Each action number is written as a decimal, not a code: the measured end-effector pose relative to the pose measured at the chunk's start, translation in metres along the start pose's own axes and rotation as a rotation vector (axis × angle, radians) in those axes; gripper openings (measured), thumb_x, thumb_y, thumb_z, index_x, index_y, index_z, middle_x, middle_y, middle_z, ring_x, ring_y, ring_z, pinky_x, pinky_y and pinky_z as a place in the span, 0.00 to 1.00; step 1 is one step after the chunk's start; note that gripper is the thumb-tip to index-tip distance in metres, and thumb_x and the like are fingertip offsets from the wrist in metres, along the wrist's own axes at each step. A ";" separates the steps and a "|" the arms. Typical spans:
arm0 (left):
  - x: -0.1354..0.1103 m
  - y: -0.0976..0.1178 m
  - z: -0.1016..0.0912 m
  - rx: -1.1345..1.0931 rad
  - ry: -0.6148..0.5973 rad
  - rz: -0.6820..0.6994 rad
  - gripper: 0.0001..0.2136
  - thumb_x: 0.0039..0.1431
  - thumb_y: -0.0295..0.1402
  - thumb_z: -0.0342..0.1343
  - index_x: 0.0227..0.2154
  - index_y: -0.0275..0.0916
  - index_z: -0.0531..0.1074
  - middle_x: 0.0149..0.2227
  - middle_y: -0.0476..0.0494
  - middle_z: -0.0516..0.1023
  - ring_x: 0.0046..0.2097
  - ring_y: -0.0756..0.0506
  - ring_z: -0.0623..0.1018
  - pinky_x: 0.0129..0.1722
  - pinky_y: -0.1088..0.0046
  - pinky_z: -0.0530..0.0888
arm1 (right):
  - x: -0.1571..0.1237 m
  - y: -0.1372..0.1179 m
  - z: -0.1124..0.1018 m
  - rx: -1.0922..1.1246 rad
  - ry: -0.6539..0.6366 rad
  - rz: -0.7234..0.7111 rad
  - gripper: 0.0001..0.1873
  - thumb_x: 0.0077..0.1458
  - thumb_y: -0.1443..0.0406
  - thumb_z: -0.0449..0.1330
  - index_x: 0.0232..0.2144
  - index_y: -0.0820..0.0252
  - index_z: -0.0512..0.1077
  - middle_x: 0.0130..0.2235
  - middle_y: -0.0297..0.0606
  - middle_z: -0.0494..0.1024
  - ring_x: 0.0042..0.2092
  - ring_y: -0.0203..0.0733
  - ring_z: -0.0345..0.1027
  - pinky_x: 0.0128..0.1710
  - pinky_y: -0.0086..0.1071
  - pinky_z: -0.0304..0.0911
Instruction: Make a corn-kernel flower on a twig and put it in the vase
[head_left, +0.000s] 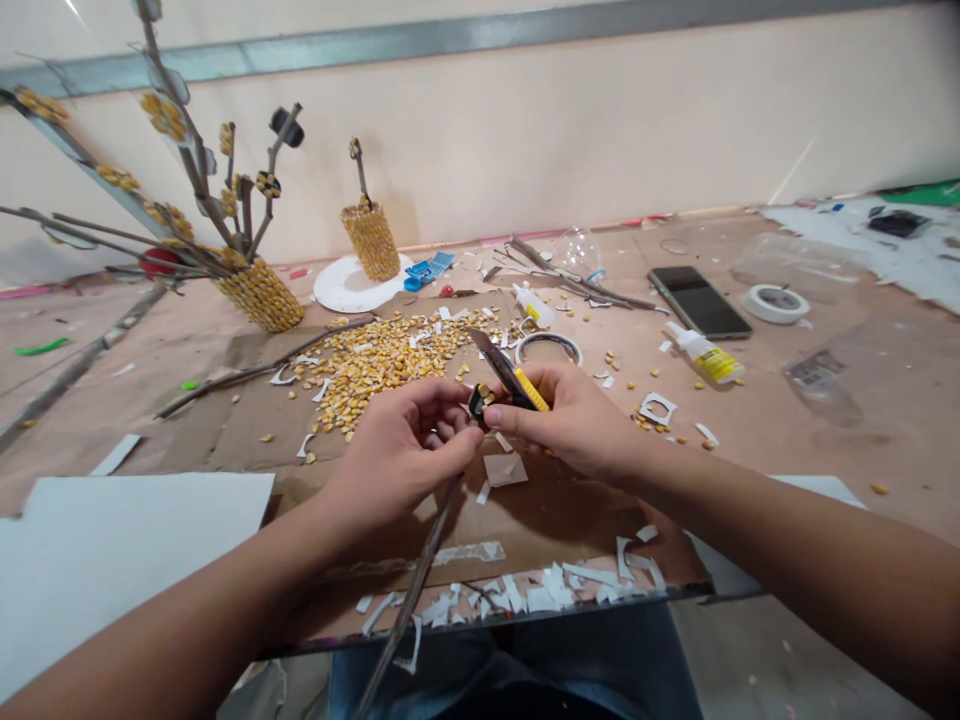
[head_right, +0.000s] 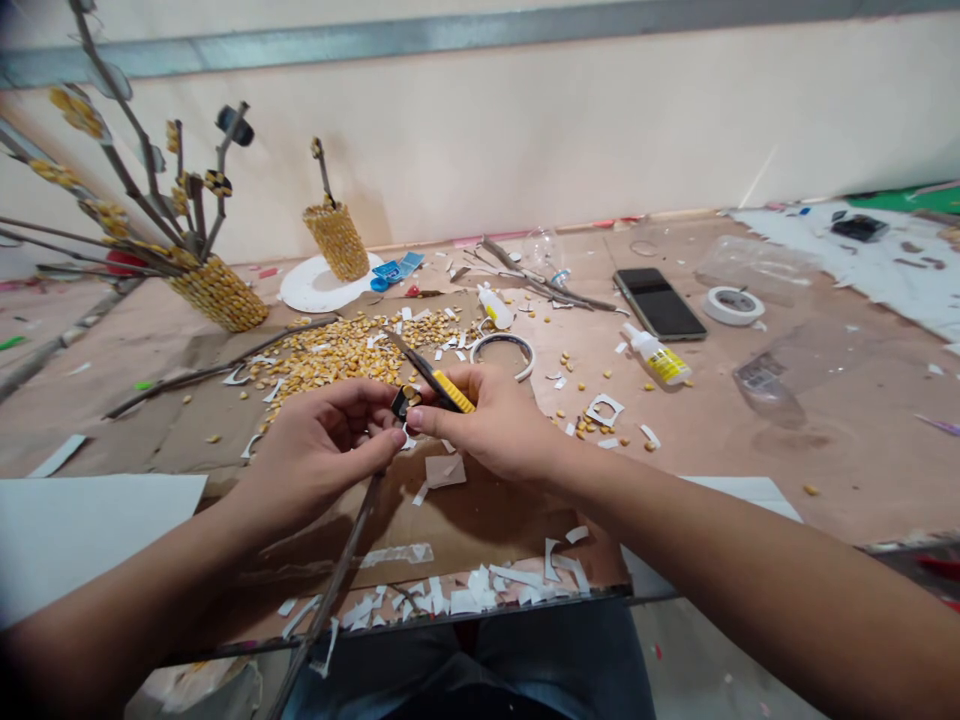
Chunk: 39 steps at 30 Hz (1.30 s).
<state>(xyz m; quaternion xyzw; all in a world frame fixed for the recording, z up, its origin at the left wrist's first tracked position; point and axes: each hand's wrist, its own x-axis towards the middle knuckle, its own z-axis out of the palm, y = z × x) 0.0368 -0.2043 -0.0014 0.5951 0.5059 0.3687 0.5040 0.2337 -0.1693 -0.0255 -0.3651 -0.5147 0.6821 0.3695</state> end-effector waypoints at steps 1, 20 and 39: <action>0.000 0.000 0.000 0.002 0.001 0.004 0.11 0.54 0.33 0.68 0.38 0.35 0.77 0.27 0.51 0.74 0.27 0.53 0.70 0.25 0.78 0.67 | 0.000 0.000 0.000 0.011 -0.039 0.005 0.19 0.40 0.59 0.80 0.31 0.60 0.78 0.23 0.26 0.73 0.24 0.31 0.61 0.24 0.27 0.57; 0.006 -0.004 0.001 -0.143 -0.096 -0.213 0.14 0.47 0.33 0.74 0.35 0.34 0.78 0.29 0.47 0.80 0.30 0.50 0.77 0.31 0.77 0.72 | 0.003 -0.009 -0.010 -0.128 -0.162 0.194 0.20 0.45 0.52 0.75 0.27 0.62 0.75 0.23 0.30 0.73 0.21 0.28 0.54 0.20 0.27 0.45; 0.002 -0.002 0.001 -0.091 -0.164 -0.203 0.12 0.54 0.37 0.70 0.36 0.33 0.80 0.32 0.42 0.82 0.31 0.50 0.77 0.32 0.75 0.73 | 0.003 -0.009 -0.010 -0.101 -0.230 0.165 0.22 0.45 0.50 0.77 0.26 0.62 0.77 0.26 0.34 0.77 0.30 0.35 0.67 0.32 0.30 0.60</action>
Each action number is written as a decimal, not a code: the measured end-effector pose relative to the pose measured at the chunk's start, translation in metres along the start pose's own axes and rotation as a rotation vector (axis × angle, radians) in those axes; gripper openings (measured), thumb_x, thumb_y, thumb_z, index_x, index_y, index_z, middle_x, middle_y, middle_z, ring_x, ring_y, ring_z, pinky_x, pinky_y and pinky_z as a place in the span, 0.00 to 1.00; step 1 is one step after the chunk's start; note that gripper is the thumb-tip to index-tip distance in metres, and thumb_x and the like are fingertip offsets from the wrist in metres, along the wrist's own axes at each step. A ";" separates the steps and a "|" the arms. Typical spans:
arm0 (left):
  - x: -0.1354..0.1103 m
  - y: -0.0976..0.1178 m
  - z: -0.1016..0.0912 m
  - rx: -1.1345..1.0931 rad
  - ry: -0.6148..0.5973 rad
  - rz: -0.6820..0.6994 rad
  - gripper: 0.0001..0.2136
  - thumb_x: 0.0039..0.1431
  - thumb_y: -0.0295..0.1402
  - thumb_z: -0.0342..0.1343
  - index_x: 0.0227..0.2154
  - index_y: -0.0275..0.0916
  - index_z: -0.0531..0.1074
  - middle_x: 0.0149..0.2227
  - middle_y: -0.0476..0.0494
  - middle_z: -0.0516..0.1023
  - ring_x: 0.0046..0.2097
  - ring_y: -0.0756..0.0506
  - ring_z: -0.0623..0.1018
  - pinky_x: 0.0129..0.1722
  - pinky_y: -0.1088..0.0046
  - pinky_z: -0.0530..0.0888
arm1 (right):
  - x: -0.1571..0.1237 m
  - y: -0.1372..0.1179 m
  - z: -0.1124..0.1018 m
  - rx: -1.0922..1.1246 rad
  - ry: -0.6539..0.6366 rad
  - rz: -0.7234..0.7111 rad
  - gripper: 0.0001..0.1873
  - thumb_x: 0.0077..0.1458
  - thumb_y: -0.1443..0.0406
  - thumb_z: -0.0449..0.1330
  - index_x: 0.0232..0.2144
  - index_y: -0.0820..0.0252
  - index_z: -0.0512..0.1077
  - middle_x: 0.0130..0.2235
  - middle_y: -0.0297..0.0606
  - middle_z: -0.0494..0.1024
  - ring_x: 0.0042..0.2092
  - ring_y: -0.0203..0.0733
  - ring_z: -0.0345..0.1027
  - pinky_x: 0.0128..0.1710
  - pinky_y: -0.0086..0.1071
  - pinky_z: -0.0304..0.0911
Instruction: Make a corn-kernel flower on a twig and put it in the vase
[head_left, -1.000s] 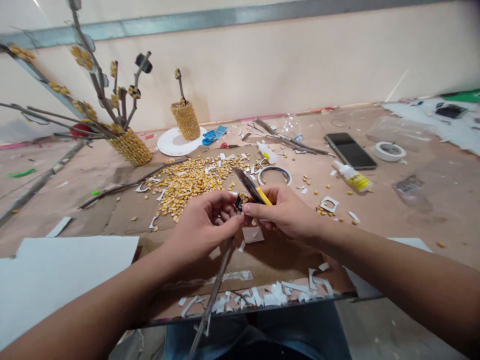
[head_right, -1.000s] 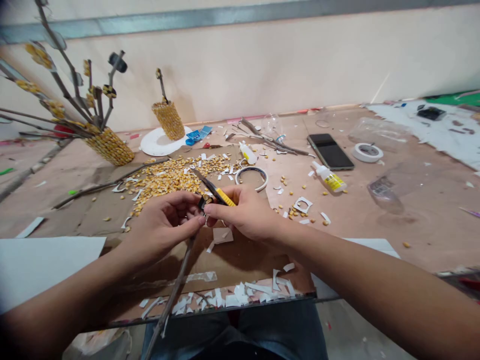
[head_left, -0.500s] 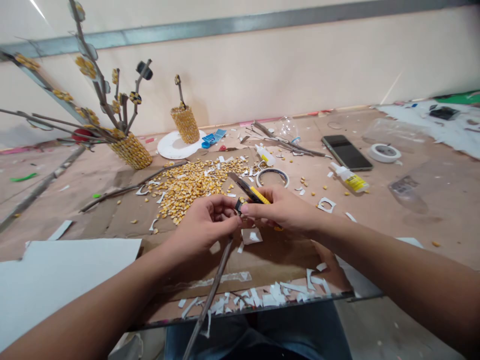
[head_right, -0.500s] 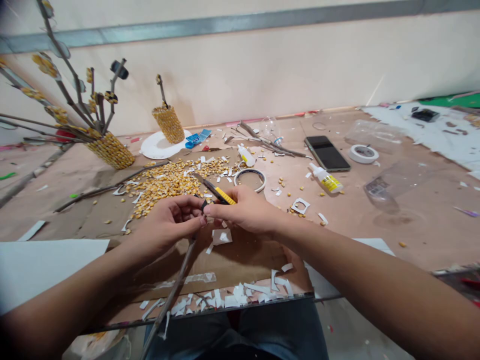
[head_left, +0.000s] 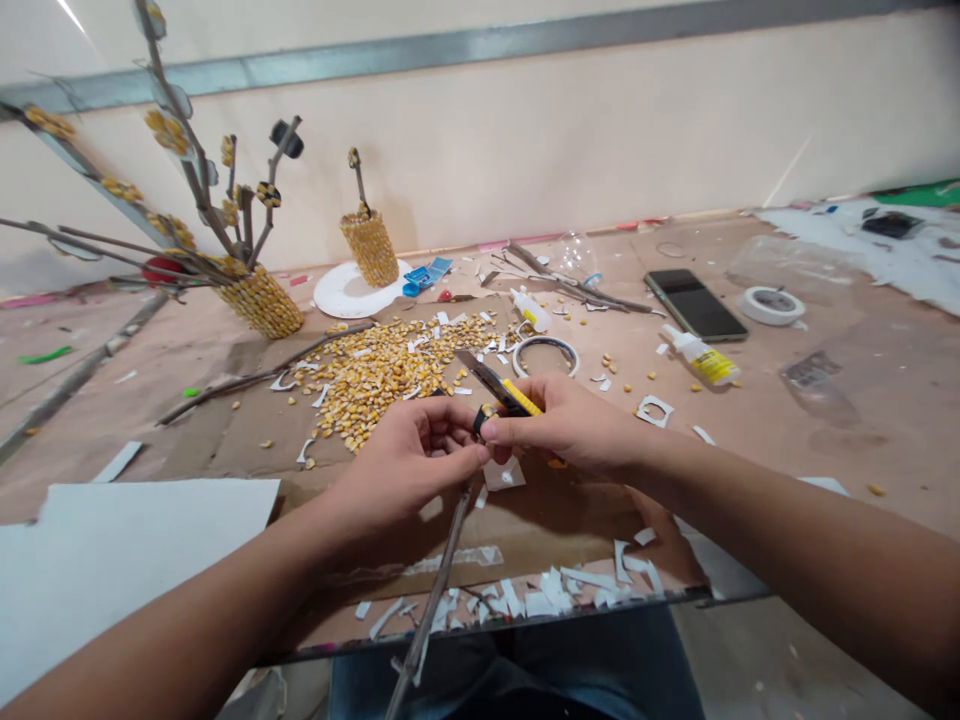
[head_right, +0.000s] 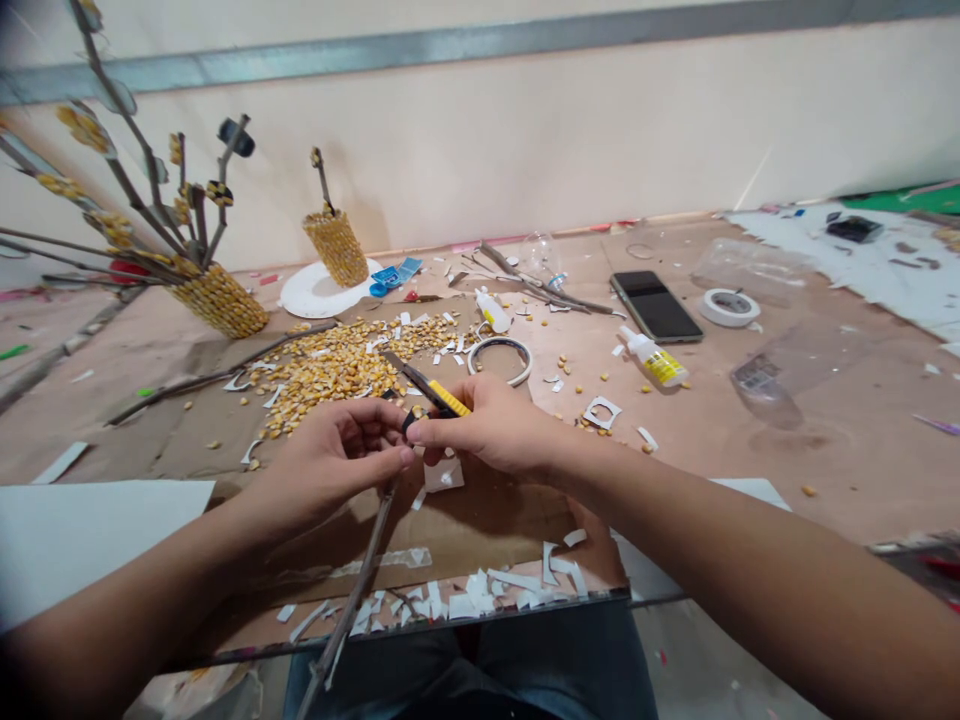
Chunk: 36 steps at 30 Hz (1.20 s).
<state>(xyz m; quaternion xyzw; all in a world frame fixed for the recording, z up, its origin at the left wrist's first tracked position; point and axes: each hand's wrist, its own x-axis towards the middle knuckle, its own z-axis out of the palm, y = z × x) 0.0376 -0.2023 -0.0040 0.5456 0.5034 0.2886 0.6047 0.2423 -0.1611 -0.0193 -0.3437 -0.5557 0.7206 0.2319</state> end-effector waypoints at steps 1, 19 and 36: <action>0.001 0.000 0.000 -0.004 0.008 -0.004 0.13 0.53 0.36 0.70 0.36 0.33 0.79 0.32 0.42 0.82 0.30 0.50 0.77 0.32 0.75 0.73 | 0.000 0.000 0.000 -0.001 0.005 0.010 0.23 0.45 0.50 0.77 0.26 0.62 0.76 0.26 0.34 0.77 0.29 0.34 0.66 0.31 0.30 0.59; 0.001 -0.007 0.000 0.558 -0.037 -0.140 0.10 0.54 0.35 0.59 0.22 0.37 0.79 0.20 0.48 0.78 0.23 0.49 0.72 0.23 0.74 0.62 | 0.002 -0.009 -0.012 -0.050 0.365 -0.060 0.27 0.46 0.46 0.75 0.32 0.58 0.69 0.29 0.30 0.70 0.24 0.29 0.52 0.23 0.28 0.47; 0.036 -0.001 -0.084 1.254 0.512 0.124 0.12 0.64 0.34 0.53 0.41 0.39 0.81 0.43 0.38 0.85 0.39 0.40 0.80 0.38 0.65 0.71 | -0.002 -0.011 -0.011 -0.056 0.351 -0.067 0.19 0.54 0.52 0.71 0.33 0.59 0.72 0.29 0.32 0.71 0.24 0.30 0.53 0.24 0.30 0.47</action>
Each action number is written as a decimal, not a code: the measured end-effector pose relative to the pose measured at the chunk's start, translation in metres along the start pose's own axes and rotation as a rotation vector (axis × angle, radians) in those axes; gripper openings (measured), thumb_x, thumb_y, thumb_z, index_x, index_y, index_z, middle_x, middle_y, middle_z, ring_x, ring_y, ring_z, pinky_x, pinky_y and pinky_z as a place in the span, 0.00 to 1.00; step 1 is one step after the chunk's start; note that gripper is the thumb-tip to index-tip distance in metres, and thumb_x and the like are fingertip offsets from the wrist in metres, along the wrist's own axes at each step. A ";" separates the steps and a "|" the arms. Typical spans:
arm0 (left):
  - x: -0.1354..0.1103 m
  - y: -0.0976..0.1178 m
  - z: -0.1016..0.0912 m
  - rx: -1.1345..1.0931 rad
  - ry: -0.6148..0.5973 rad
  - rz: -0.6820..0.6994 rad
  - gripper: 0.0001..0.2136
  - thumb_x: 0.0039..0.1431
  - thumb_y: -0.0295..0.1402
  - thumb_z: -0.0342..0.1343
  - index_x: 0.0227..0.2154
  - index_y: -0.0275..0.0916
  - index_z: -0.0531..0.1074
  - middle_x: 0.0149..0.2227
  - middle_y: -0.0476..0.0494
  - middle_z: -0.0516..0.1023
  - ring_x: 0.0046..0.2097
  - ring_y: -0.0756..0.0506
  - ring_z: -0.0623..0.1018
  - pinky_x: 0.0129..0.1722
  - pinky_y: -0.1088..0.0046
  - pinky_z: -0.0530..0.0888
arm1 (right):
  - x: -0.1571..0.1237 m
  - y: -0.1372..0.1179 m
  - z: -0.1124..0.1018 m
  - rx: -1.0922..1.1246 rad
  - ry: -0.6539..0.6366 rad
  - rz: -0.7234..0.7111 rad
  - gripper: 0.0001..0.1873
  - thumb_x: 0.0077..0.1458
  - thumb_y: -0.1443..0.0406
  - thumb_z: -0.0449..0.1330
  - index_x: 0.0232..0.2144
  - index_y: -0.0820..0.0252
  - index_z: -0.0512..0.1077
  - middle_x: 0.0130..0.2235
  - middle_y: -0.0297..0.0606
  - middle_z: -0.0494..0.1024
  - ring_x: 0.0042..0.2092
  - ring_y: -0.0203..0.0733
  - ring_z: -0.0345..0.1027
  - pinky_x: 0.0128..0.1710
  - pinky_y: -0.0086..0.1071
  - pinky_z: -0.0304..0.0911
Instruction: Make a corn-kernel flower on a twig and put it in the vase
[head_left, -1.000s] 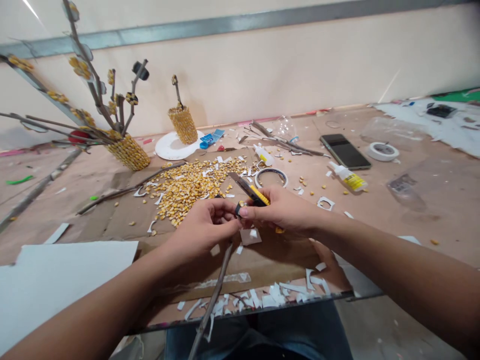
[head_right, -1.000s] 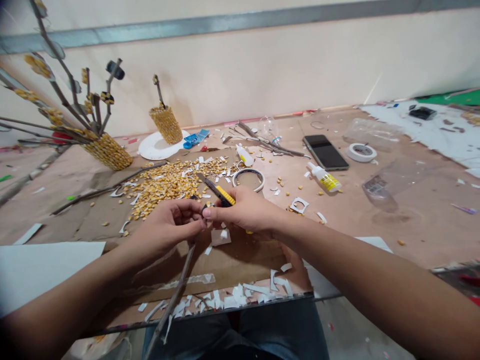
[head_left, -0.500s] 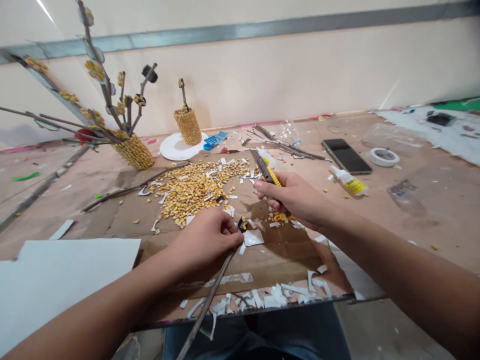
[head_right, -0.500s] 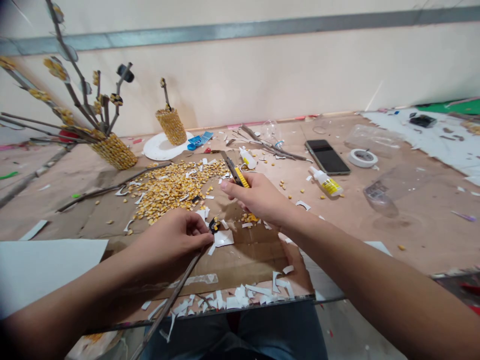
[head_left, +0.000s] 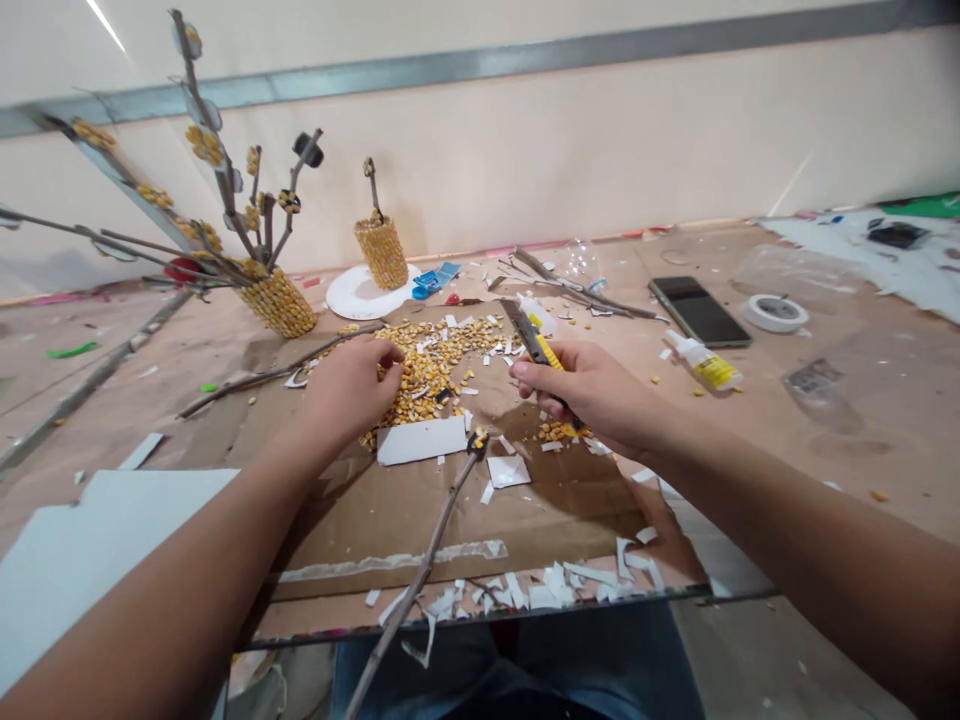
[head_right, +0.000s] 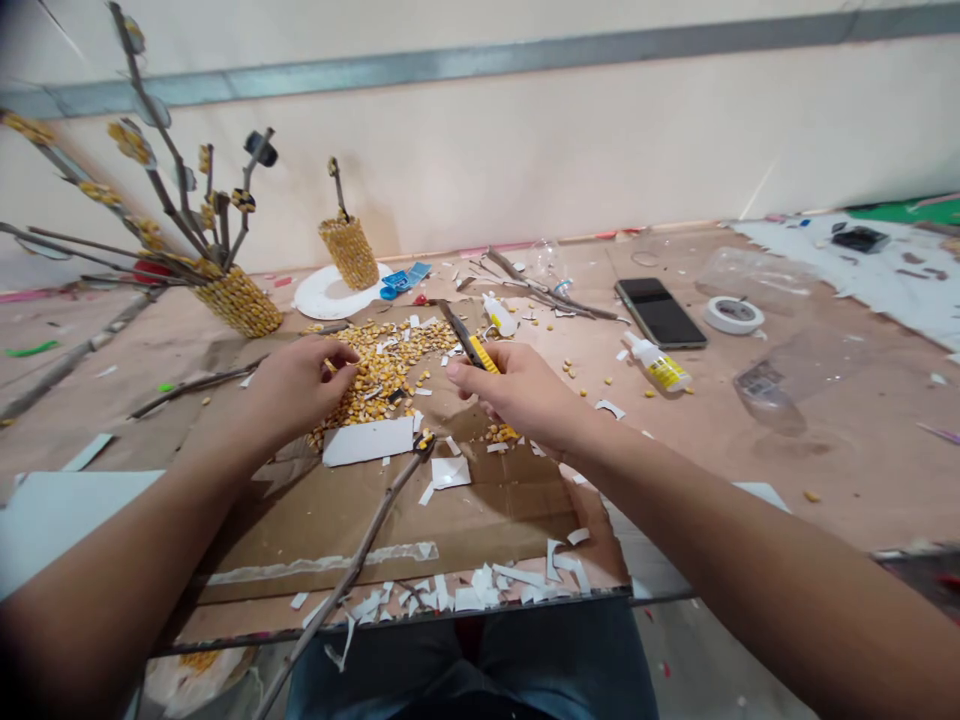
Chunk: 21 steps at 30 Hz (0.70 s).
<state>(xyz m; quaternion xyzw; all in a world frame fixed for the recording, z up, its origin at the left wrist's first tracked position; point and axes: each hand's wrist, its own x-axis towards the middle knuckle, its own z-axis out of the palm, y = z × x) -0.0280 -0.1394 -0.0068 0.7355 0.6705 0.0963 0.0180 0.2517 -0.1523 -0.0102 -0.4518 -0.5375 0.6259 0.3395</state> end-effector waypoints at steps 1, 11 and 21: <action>0.001 0.000 0.002 0.022 -0.006 -0.005 0.12 0.64 0.35 0.53 0.40 0.39 0.81 0.43 0.38 0.85 0.39 0.39 0.80 0.38 0.65 0.71 | 0.000 0.000 0.000 -0.001 -0.004 0.000 0.19 0.54 0.52 0.71 0.33 0.59 0.72 0.29 0.32 0.71 0.24 0.30 0.53 0.23 0.31 0.47; -0.004 0.006 0.007 0.081 -0.044 0.034 0.09 0.60 0.33 0.55 0.35 0.42 0.81 0.40 0.39 0.84 0.40 0.37 0.81 0.34 0.65 0.69 | 0.002 0.001 -0.003 -0.038 0.002 -0.029 0.17 0.56 0.53 0.69 0.31 0.58 0.72 0.29 0.34 0.72 0.25 0.32 0.53 0.24 0.31 0.46; 0.002 -0.004 0.012 0.093 -0.096 0.115 0.11 0.63 0.33 0.52 0.37 0.41 0.81 0.42 0.37 0.82 0.44 0.36 0.80 0.42 0.63 0.73 | 0.001 0.002 -0.002 -0.078 -0.014 -0.015 0.18 0.56 0.51 0.68 0.29 0.59 0.72 0.29 0.34 0.73 0.25 0.31 0.54 0.23 0.30 0.47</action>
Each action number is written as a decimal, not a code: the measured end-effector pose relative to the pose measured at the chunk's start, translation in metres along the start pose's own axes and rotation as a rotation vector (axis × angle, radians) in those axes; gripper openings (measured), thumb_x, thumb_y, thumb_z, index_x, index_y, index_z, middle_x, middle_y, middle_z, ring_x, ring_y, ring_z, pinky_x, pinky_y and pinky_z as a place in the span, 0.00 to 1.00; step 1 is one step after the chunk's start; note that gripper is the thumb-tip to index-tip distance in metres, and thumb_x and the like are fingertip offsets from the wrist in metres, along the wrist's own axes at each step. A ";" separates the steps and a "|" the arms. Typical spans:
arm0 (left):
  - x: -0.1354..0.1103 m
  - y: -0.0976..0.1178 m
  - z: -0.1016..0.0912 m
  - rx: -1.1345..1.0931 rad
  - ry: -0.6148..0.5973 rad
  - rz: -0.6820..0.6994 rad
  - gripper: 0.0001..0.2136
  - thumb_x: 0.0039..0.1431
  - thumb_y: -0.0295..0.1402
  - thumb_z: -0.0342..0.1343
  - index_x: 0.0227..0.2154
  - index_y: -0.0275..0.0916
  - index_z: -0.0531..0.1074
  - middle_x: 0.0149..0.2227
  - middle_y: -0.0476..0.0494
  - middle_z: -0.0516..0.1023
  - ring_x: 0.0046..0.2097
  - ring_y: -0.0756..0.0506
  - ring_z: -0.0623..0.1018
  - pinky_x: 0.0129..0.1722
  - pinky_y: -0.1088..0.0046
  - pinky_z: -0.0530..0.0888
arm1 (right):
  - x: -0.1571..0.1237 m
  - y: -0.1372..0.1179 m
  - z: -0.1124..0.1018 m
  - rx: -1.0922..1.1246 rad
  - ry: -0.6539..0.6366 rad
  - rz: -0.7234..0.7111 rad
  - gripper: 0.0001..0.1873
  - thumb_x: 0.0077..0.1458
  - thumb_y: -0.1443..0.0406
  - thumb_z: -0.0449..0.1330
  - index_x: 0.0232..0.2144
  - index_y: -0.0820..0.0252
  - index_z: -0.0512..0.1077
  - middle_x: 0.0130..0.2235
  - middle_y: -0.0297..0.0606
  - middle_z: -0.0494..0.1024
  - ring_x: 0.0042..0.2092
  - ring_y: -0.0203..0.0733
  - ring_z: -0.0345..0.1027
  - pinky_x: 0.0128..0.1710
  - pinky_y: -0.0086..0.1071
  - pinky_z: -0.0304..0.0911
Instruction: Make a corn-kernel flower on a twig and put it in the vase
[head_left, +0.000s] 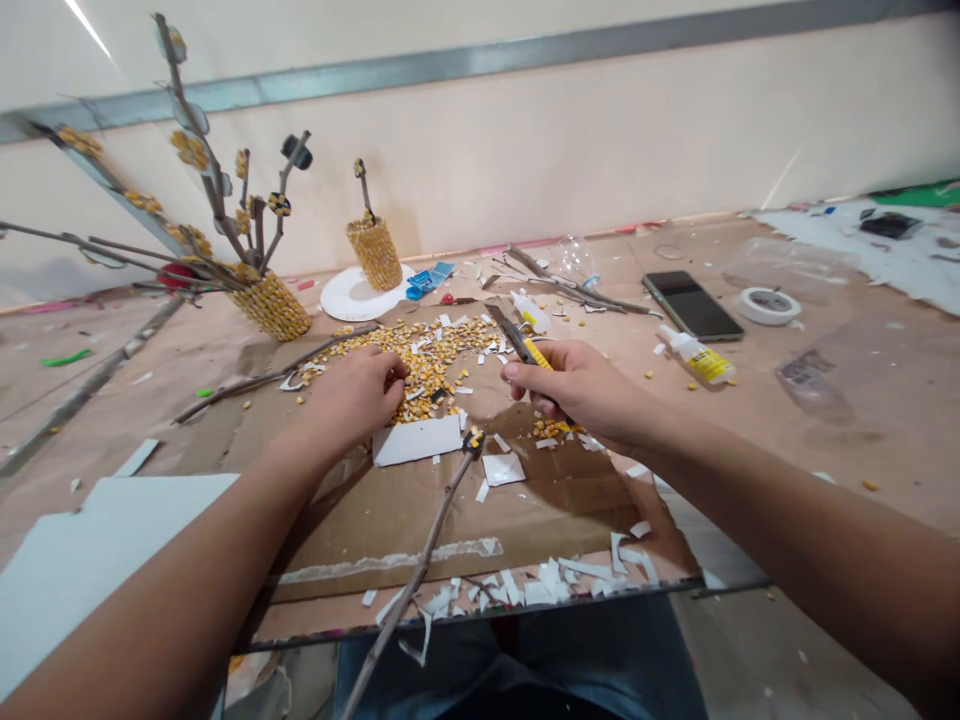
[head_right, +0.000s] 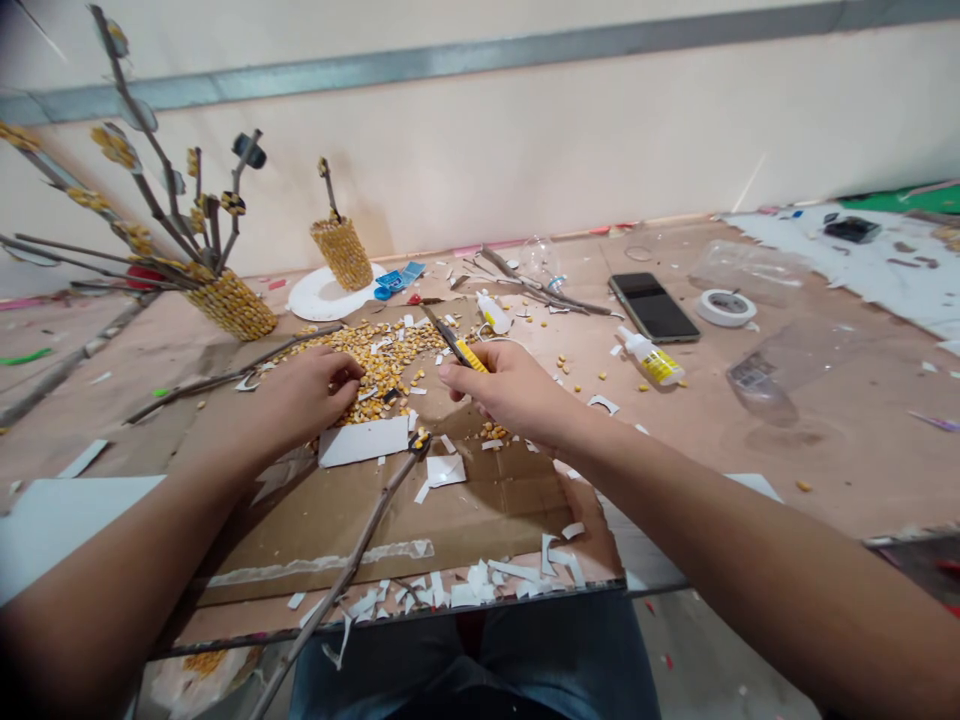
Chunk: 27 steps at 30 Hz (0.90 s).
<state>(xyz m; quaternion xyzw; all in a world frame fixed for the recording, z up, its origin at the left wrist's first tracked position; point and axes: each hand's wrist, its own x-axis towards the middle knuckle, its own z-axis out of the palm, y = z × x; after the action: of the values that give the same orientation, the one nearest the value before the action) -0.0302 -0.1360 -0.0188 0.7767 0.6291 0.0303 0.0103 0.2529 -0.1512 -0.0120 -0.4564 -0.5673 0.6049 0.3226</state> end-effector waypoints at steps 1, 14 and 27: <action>0.000 -0.001 0.001 -0.004 -0.006 0.013 0.11 0.63 0.34 0.52 0.37 0.40 0.80 0.42 0.36 0.81 0.45 0.36 0.80 0.43 0.62 0.73 | 0.000 0.000 0.000 -0.002 -0.004 -0.001 0.19 0.55 0.51 0.69 0.29 0.59 0.72 0.29 0.34 0.73 0.25 0.31 0.54 0.23 0.30 0.47; -0.013 0.023 -0.013 -0.512 -0.018 0.075 0.09 0.70 0.36 0.47 0.36 0.40 0.70 0.35 0.44 0.76 0.36 0.43 0.73 0.36 0.68 0.69 | -0.001 0.010 0.010 -0.244 0.097 -0.293 0.10 0.56 0.57 0.67 0.32 0.58 0.76 0.28 0.32 0.73 0.31 0.38 0.63 0.33 0.34 0.58; -0.041 0.066 -0.014 -1.049 -0.218 0.105 0.09 0.66 0.38 0.55 0.34 0.39 0.74 0.32 0.47 0.77 0.35 0.46 0.74 0.36 0.72 0.69 | -0.012 0.035 0.024 -0.427 0.008 -0.687 0.07 0.59 0.69 0.65 0.40 0.57 0.81 0.35 0.38 0.82 0.36 0.42 0.73 0.39 0.34 0.64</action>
<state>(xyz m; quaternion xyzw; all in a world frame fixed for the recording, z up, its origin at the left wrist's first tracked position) 0.0254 -0.1902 -0.0024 0.6962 0.4852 0.2601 0.4607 0.2395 -0.1770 -0.0450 -0.2993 -0.7983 0.3287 0.4064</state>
